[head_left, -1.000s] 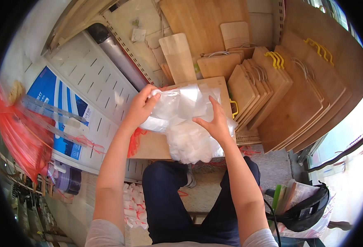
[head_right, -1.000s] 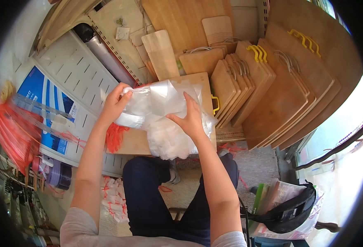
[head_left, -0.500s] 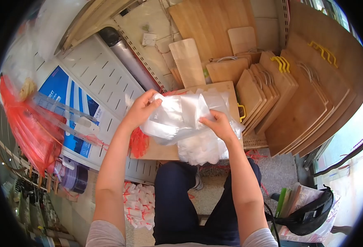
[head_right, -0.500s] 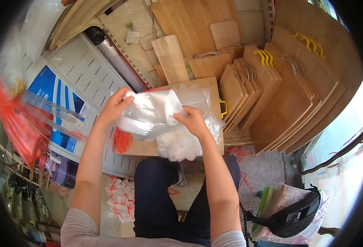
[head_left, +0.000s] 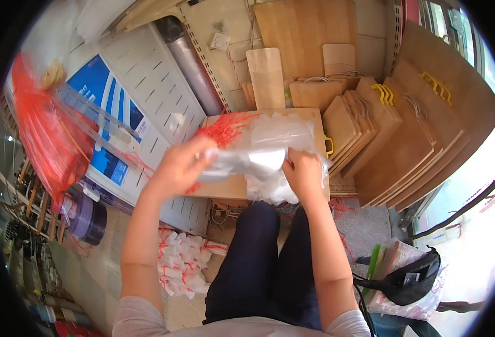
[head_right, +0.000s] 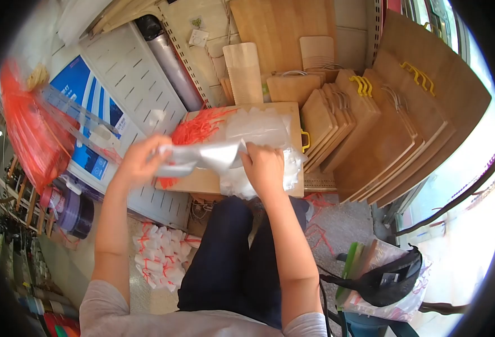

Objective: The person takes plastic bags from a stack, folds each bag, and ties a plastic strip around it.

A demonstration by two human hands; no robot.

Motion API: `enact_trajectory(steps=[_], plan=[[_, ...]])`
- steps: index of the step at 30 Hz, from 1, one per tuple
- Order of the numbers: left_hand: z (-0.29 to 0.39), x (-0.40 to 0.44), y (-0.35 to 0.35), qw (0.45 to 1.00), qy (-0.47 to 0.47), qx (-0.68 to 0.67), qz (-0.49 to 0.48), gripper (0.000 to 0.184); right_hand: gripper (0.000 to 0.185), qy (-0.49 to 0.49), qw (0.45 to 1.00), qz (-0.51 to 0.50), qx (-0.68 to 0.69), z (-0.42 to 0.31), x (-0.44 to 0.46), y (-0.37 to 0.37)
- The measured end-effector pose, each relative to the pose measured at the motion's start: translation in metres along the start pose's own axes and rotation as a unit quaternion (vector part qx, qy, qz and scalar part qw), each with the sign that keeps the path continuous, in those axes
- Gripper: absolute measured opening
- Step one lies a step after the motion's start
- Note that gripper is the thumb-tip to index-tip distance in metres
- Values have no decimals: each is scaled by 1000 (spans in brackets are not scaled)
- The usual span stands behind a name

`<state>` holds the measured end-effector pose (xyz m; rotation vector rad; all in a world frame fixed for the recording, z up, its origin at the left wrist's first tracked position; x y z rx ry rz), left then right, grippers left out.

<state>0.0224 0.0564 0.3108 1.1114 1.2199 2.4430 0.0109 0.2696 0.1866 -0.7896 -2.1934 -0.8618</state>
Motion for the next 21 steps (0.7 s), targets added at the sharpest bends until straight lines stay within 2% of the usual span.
enact_trajectory(steps=[2, 3, 4, 6, 7, 8, 11, 14, 17, 18, 19, 20, 21], plan=[[35, -48, -5, 999, -53, 2, -10, 15, 10, -34, 999, 13, 39, -8, -31, 24], [55, -72, -15, 990, -139, 24, -4, 15, 20, -27, 997, 23, 70, -10, -48, 40], [66, -102, -30, 986, -162, 33, -2, 15, 25, -76, 990, 13, 118, -2, -71, 47], [87, -152, -71, 987, -157, -5, -37, 18, 33, -204, 962, -29, 181, 21, -119, 54], [92, -172, -93, 988, -138, -19, -64, 18, 35, -285, 936, -60, 195, 33, -147, 56], [91, -194, -115, 990, -130, -22, -46, 15, 36, -376, 890, -84, 244, 50, -178, 54], [86, -242, -168, 989, -66, -79, -108, 16, 40, -399, 860, -64, 313, 75, -231, 64], [88, -257, -176, 982, -82, -90, -143, 24, 38, -540, 750, -12, 383, 79, -242, 83], [66, -244, -159, 955, 38, -216, -202, 41, 43, -622, 713, -43, 322, 88, -247, 81], [45, -234, -153, 950, 77, -239, -186, 54, 44, -578, 772, -82, 251, 90, -237, 80], [10, -233, -152, 944, 168, -256, -122, 51, 44, -565, 785, -94, 236, 89, -227, 76], [-23, -226, -148, 955, 207, -210, -18, 51, 44, -552, 797, -106, 220, 86, -219, 71], [-57, -223, -147, 951, 273, -142, 41, 50, 43, -539, 809, -119, 205, 84, -211, 66]])
Point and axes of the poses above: each hand's wrist, its own x-axis towards the middle knuckle, its own y-axis out of the back of the hand, z = x × y, the point moved 8 cm from there along x, towards the middle knuckle, and after that the axes turned 14 degrees about z, right-handed, at the moved point
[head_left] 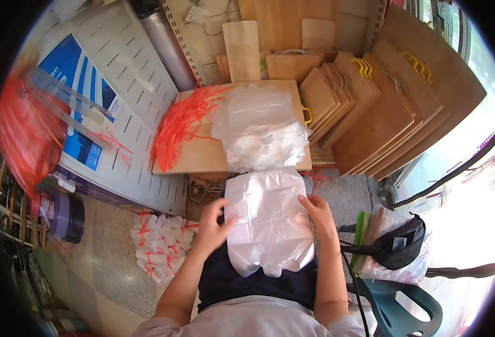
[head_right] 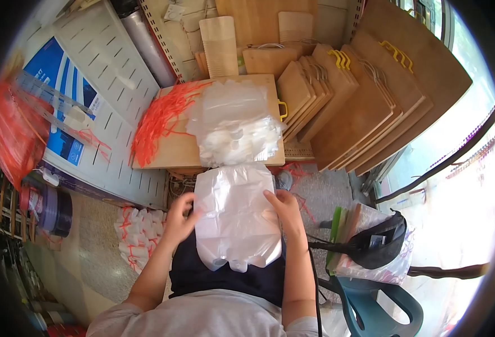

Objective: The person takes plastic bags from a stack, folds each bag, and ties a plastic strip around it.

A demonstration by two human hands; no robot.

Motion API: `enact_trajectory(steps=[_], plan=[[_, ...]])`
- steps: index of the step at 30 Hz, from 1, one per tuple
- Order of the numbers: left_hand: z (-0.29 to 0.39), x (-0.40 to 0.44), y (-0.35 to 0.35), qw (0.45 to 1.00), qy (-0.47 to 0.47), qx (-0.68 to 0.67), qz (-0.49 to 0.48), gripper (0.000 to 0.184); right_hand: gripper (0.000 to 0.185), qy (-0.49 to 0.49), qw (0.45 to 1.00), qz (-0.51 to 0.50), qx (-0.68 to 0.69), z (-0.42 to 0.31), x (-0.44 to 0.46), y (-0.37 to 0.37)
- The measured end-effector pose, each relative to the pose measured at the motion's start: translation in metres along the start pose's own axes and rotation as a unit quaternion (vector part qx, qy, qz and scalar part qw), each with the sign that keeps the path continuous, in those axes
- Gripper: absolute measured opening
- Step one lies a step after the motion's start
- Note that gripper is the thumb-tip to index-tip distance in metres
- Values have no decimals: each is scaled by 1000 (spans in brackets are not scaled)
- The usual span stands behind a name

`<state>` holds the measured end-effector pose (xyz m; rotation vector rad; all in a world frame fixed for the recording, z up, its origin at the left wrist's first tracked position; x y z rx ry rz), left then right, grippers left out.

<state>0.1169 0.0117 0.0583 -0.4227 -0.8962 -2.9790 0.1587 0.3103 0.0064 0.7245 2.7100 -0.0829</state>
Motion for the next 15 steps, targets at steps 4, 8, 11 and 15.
enact_trajectory(steps=[4, 8, 11, 15], plan=[[-103, 24, -42, 933, 315, -170, -23, 49, 35, -11, 998, -43, 43, 6, 27, -24], [-79, 26, -45, 947, 226, -226, 12, 40, 24, 56, 990, -83, 94, -12, 19, -40], [-52, 20, -34, 924, 178, -338, 24, 35, 32, 85, 985, -104, 104, -31, -1, -37], [-5, 13, -13, 796, 243, -554, -5, 37, 38, 95, 980, -137, 105, -40, -23, -30]])
Point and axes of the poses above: each hand's wrist, its own x-axis towards the middle knuckle, its own y-axis out of the back of the hand, z = x × y, the point moved 8 cm from there along x, towards the middle knuckle, and after that the axes turned 14 degrees about z, right-handed, at the moved point
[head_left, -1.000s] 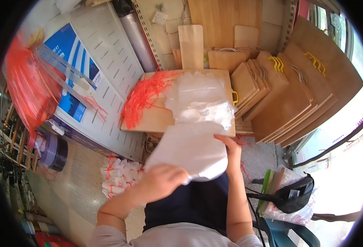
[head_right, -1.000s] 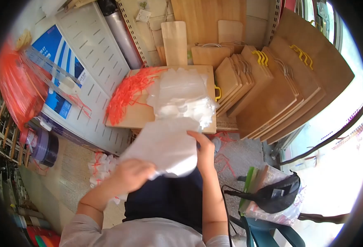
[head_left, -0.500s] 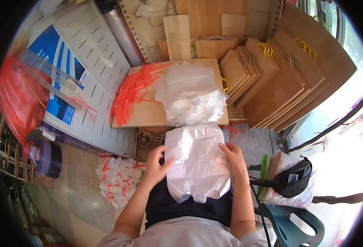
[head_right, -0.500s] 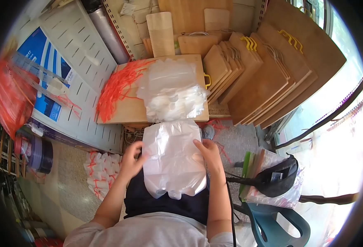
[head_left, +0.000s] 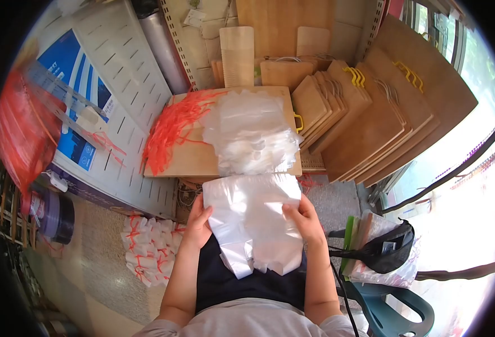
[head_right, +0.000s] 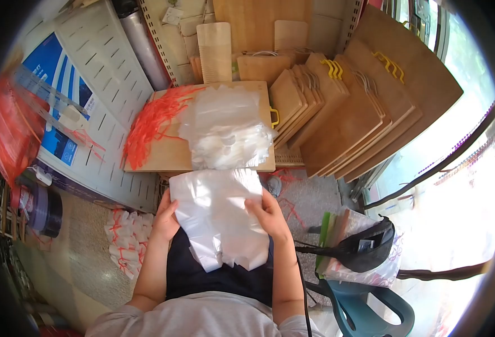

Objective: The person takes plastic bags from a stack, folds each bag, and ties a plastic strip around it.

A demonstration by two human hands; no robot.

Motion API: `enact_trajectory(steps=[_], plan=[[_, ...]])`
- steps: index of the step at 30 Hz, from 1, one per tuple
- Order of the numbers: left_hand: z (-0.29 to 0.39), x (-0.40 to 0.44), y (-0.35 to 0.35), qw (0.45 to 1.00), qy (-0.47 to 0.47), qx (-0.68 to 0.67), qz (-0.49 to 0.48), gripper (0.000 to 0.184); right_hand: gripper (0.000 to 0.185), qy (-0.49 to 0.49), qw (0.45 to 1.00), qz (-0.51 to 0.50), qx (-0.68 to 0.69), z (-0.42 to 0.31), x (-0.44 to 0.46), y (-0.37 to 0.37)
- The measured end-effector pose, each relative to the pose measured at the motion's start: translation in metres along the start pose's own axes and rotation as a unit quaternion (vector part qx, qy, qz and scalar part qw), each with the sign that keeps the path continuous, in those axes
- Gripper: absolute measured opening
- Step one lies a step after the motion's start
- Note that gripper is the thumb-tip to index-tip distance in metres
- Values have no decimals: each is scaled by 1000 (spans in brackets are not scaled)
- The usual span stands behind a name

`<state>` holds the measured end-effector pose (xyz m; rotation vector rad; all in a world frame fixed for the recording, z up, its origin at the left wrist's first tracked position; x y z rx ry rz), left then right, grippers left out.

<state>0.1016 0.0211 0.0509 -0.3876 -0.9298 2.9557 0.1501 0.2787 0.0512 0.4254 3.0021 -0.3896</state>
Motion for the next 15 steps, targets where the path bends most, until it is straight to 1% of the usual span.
enact_trajectory(steps=[3, 4, 6, 7, 8, 9, 10, 11, 13, 15], plan=[[-13, -12, 11, 986, 152, -29, -57, 40, 39, 33, 999, -24, 14, -24, -20, -11], [-13, -12, 17, 987, 146, -18, -71, 41, 38, 33, 999, -23, 13, -36, -29, -15], [-12, -14, 22, 986, 137, 5, -97, 45, 38, 69, 995, -64, -25, -46, -43, -16], [-5, -14, 28, 991, 93, 30, -91, 46, 38, 86, 992, -84, -44, -51, -51, -17], [8, -22, 27, 994, 50, 54, -83, 47, 36, 95, 992, -66, -46, -58, -58, -17], [23, -32, 22, 994, 7, 79, -75, 48, 35, 117, 989, -74, -43, -65, -67, -18], [44, -47, 7, 995, -43, 72, -54, 29, 34, 138, 986, -82, -40, -71, -77, -17], [59, -63, 3, 979, -99, 160, -73, 26, 33, 160, 982, -90, -37, -75, -86, -15], [83, -95, 5, 915, -204, 332, -106, 19, 24, 187, 973, -112, -73, -78, -105, -9], [104, -123, -32, 899, -226, 310, -209, 17, 19, 249, 948, -195, -19, -115, -129, -27]])
Point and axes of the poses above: each hand's wrist, its own x-axis towards the middle knuckle, its own y-axis out of the back of the hand, z = x × y, the point moved 8 cm from there along x, towards the middle knuckle, and after that the axes turned 14 degrees about z, right-handed, at the moved point
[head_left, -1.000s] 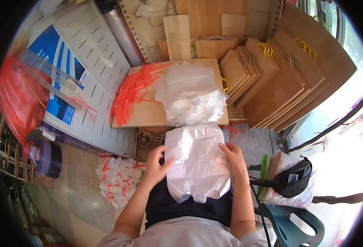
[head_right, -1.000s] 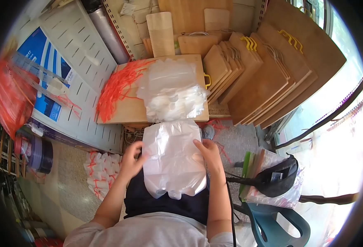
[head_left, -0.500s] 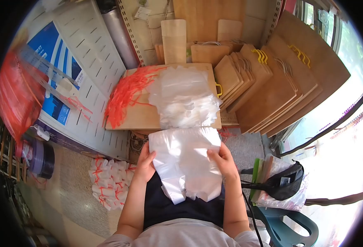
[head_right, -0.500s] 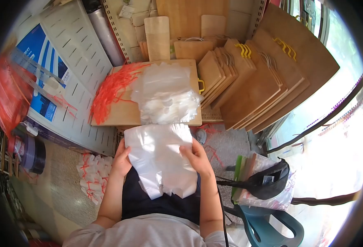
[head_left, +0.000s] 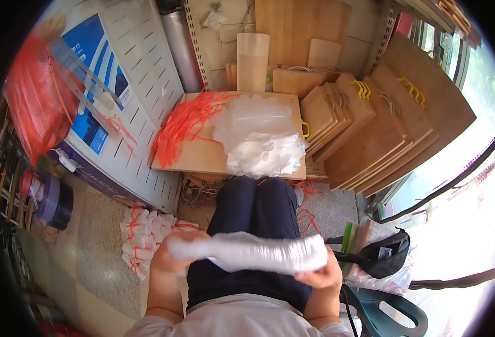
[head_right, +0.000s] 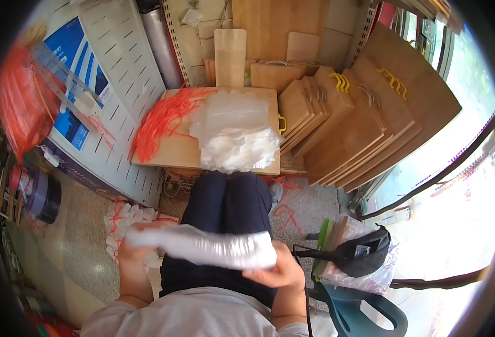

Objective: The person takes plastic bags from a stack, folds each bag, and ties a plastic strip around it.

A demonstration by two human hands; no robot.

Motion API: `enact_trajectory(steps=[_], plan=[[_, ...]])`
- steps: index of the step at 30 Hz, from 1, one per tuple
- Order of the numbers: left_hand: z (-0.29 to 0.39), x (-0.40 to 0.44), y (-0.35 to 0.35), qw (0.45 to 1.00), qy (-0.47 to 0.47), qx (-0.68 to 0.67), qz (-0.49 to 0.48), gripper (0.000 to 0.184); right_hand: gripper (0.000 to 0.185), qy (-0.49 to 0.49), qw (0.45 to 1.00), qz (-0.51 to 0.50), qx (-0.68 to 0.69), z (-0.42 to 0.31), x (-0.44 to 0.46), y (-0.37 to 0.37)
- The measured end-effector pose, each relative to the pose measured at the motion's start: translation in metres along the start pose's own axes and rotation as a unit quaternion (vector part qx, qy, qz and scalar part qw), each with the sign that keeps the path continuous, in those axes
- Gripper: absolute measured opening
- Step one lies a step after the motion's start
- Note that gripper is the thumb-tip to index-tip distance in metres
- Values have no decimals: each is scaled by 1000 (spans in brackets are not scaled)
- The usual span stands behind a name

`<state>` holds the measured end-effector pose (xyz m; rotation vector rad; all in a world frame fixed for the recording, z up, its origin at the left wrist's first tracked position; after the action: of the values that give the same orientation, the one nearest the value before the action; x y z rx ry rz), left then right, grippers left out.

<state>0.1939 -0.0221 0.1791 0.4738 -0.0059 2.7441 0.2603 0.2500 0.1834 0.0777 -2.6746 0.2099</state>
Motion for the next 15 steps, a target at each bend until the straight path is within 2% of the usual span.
enact_trajectory(steps=[1, 2, 3, 5, 7, 8, 10, 12, 13, 14, 15], plan=[[20, -6, -7, 996, -44, -72, -42, 24, 20, 54, 998, -11, 7, -16, 1, -7], [34, -12, -10, 985, -104, -129, -39, 26, 21, 70, 996, 7, 60, -20, -6, -10], [48, -19, -12, 968, -164, -185, -41, 29, 20, 61, 997, 25, 50, -23, -15, -13], [77, -27, -16, 952, -189, -228, -70, 28, 20, 55, 993, 66, 83, -46, -20, -20], [98, -20, -19, 928, -204, -216, -225, 28, 27, 159, 982, -48, 92, -79, -4, -31], [87, -11, -14, 963, -149, -178, -140, 29, 30, 157, 971, -20, 178, -73, -6, -26], [59, -2, 0, 994, -35, -95, 33, 42, 30, 148, 986, -28, 77, -61, -1, -16], [29, -2, 17, 976, 77, -7, 206, 62, 36, 73, 993, 38, -81, -14, 20, 3], [10, 24, 11, 978, 82, -43, 187, 65, 41, -63, 994, 85, -39, 25, 35, 15], [-22, 57, 7, 979, 88, -77, 169, 67, 45, -197, 972, 130, 4, 68, 46, 25], [-65, 72, 6, 975, 109, -104, 163, 68, 48, -199, 969, 146, -11, 99, 62, 36]])
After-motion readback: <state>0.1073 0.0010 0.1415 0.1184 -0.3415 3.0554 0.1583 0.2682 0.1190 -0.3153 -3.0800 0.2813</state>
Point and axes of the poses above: each hand's wrist, its own x-axis towards the middle knuckle, its own y-axis out of the back of the hand, z = x × y, the point moved 8 cm from there along x, towards the middle knuckle, and after that the axes turned 14 degrees about z, right-handed, at the moved point
